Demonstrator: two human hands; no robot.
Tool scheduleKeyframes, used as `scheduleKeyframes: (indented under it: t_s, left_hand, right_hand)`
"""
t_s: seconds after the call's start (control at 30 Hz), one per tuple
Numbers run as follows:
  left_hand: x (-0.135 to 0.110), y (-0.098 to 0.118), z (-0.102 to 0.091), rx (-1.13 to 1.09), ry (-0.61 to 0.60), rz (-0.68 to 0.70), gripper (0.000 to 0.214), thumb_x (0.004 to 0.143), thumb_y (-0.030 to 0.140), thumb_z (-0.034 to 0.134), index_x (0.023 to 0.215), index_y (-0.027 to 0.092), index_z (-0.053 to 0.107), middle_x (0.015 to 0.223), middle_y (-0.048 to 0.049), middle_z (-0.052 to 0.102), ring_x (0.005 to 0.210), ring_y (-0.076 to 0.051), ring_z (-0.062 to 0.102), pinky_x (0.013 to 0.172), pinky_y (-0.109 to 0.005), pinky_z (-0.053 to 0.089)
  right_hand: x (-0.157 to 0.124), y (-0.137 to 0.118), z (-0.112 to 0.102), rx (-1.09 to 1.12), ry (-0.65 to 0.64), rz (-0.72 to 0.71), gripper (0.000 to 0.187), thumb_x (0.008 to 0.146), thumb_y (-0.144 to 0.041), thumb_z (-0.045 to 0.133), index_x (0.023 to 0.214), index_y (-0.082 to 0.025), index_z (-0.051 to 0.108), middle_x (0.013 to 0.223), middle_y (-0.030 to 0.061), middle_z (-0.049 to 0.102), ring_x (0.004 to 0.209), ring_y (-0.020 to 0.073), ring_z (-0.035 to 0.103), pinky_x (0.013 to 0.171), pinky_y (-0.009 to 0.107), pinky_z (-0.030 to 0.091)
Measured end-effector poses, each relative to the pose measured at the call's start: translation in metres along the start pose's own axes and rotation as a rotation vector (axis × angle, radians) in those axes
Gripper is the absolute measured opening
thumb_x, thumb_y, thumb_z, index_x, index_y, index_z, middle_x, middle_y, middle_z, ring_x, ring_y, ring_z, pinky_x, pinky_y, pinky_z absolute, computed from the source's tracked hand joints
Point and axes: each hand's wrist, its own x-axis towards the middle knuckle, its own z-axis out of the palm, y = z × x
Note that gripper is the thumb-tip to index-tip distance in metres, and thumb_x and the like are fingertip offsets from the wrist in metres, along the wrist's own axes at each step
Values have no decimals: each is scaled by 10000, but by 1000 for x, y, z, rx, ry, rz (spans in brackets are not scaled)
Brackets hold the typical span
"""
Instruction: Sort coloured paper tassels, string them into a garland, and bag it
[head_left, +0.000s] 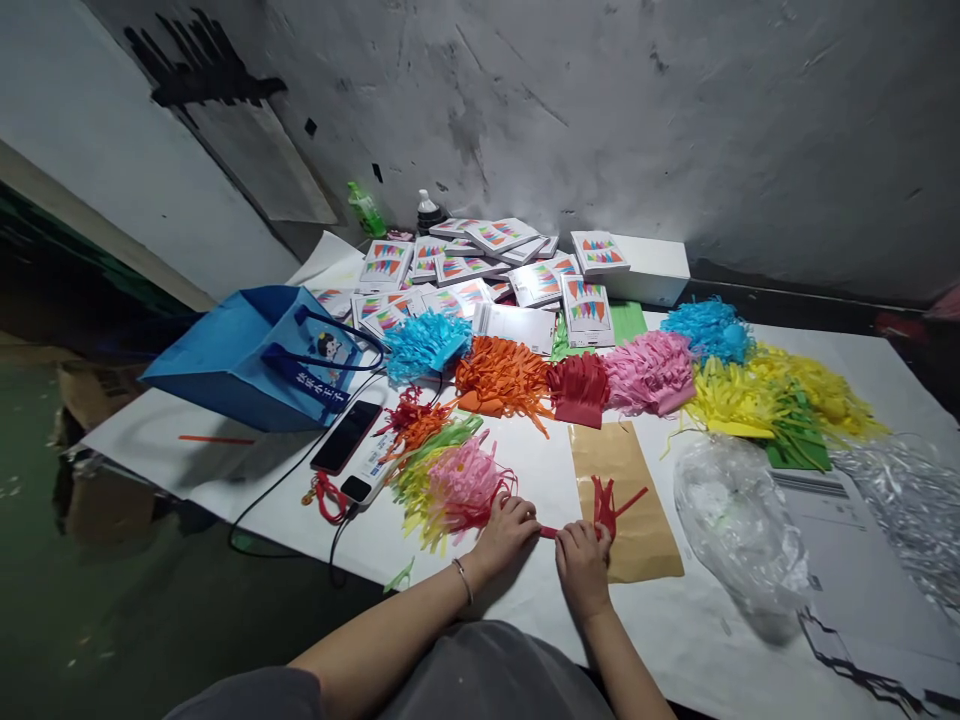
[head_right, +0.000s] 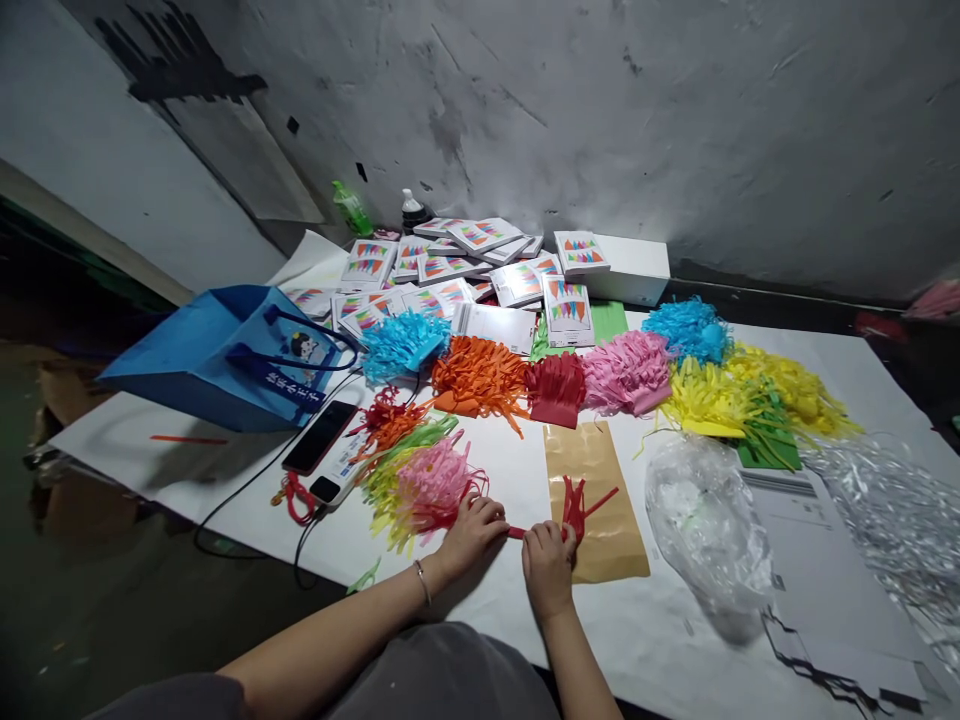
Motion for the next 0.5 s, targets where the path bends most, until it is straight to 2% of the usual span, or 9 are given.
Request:
scheduleKeyframes:
  t_s: [0.13, 0.23, 0.37, 0.5]
  left_hand:
    - [0, -5, 7, -29, -2, 59, 124, 907, 223, 565, 931, 259, 681, 1013, -33, 640, 1008, -212, 505, 1001, -461, 245]
    - [1, -7, 9, -44, -3, 42, 103, 896, 228, 582, 886, 237, 684, 973, -30, 646, 970, -201, 516, 978, -431, 269]
    - [0, -6, 4, -52, -3, -18, 116, 879, 293, 610, 821, 220, 678, 924, -31, 639, 926, -208, 511, 882, -400, 309]
    - [-1, 1, -1, -38, -21, -48, 141, 897, 286, 575, 819, 229, 677, 924, -27, 632, 917, -204, 507, 862, -389, 309]
  right_hand:
    - [7, -10, -1, 16, -35, -8, 116, 915, -213, 533, 902, -249, 643, 898, 22, 662, 927, 209, 535, 1014, 449, 203]
    - [9, -14, 0, 24, -62, -35, 134, 917, -204, 539, 870, -273, 643, 876, 12, 670, 905, 201, 551, 1015, 429, 217]
    - [1, -5, -6, 3, -43, -11, 132, 910, -202, 549, 853, -269, 647, 863, 1, 671, 896, 195, 562, 1019, 422, 233]
    - [-5, 2, -15, -57, 13, 62, 139, 903, -196, 531, 860, -257, 649, 907, 22, 664, 922, 216, 557, 1006, 445, 251]
